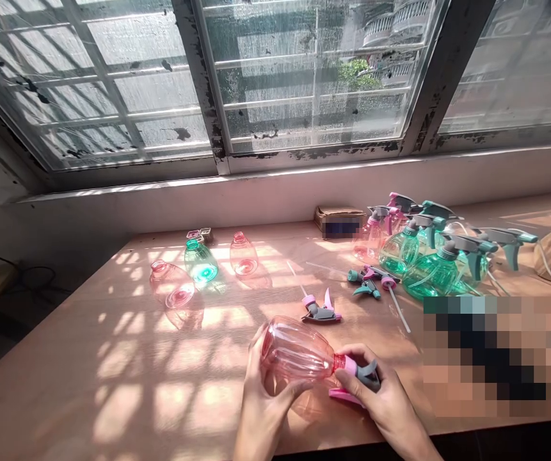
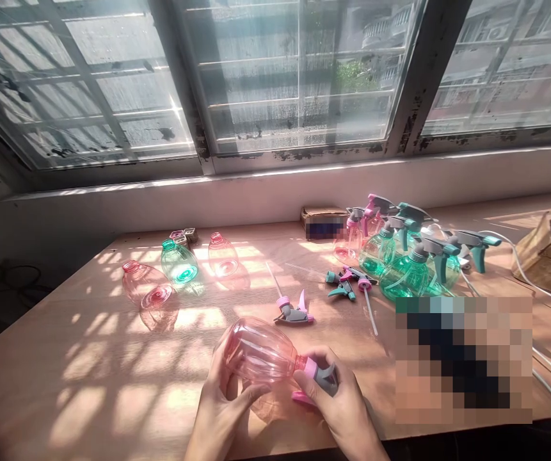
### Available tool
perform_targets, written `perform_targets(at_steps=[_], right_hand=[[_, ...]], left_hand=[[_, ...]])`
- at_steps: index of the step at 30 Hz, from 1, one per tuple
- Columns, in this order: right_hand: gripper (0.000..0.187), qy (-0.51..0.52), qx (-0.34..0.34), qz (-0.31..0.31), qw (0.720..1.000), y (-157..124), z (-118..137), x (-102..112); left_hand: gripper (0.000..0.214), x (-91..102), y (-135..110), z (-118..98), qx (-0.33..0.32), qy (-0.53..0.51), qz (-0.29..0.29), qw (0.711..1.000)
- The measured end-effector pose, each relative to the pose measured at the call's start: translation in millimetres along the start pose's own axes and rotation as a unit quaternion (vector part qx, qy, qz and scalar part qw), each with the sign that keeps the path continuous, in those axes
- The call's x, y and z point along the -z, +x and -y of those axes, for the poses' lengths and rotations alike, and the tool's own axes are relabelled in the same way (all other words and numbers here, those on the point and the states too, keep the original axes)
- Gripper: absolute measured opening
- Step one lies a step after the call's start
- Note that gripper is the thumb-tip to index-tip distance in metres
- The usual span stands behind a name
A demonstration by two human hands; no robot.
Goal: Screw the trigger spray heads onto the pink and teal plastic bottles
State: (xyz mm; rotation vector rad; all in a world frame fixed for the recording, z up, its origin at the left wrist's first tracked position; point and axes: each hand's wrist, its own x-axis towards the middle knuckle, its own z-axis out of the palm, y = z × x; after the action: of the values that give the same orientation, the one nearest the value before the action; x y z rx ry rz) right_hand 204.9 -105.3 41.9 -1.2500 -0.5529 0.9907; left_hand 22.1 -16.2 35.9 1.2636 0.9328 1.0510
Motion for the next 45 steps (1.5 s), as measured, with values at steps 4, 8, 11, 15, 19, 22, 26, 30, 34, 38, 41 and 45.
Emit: perform_targets(at_steps=[4, 8, 11, 15, 19, 22, 26, 30, 34, 38, 41, 45], right_hand=[[0.051, 0.021, -0.002, -0.01, 1.0, 1.3, -1.1, -0.2], [0.048, 0.031, 0.0, -0.003, 1.0, -0.5, 0.1, -3.5], [0.046, 0.021, 0.01, 0.008, 1.0, -2.8, 2.7, -5.6], [0.05, 0.012, 0.005, -0.012, 1.0, -3.8, 7.4, -4.0], [0.05, -0.002, 0.015, -0.029, 0.999, -1.0, 10.3, -1.7], [0.049, -0.013, 0.032, -0.022, 0.999, 0.8, 7.9, -2.8], [0.05, 0.018, 0.001, -0.016, 1.0, 0.5, 0.9, -4.7], [0.05, 0.046, -0.015, -0.02, 0.999, -0.1, -2.3, -4.1], [0.051, 0.039, -0.005, -0.026, 0.999, 1.5, 0.5, -1.1], [0.05, 0.02, 0.004, -0.025, 0.999, 2.6, 3.2, 1.5], [0.052, 0.024, -0.009, -0.036, 0.999, 2.2, 1.3, 0.9], [0.052, 0.024, -0.006, -0.029, 0.999, 1.3, -3.7, -1.8]], left_hand=[[0.091, 2.5, -0.4, 6.7, -0.013, 0.004, 0.003, 1.0], [0.097, 3.4, -1.8, 0.2, 0.0, 0.015, 0.016, 1.0], [0.097, 2.8, -1.8, -8.9, 0.002, 0.003, 0.006, 1.0], [0.089, 0.0, -1.7, -12.4, 0.02, -0.035, 0.019, 0.999], [0.08, -2.3, -2.9, -6.7, -0.006, 0.013, -0.011, 1.0], [0.085, -1.7, -4.1, -3.0, -0.008, 0.002, 0.001, 1.0], [0.09, 0.7, -5.8, -5.4, -0.004, -0.009, -0.015, 1.0], [0.091, -0.5, -6.6, -13.8, -0.003, 0.005, -0.009, 1.0], [0.088, -3.5, -4.4, -15.4, 0.003, 0.006, -0.001, 1.0], [0.081, -2.8, -2.2, -7.8, 0.021, -0.03, 0.011, 0.999], [0.079, -1.0, -3.1, -4.3, 0.028, -0.041, 0.015, 0.999], [0.092, -0.5, -5.2, -6.0, 0.01, -0.039, 0.007, 0.999]])
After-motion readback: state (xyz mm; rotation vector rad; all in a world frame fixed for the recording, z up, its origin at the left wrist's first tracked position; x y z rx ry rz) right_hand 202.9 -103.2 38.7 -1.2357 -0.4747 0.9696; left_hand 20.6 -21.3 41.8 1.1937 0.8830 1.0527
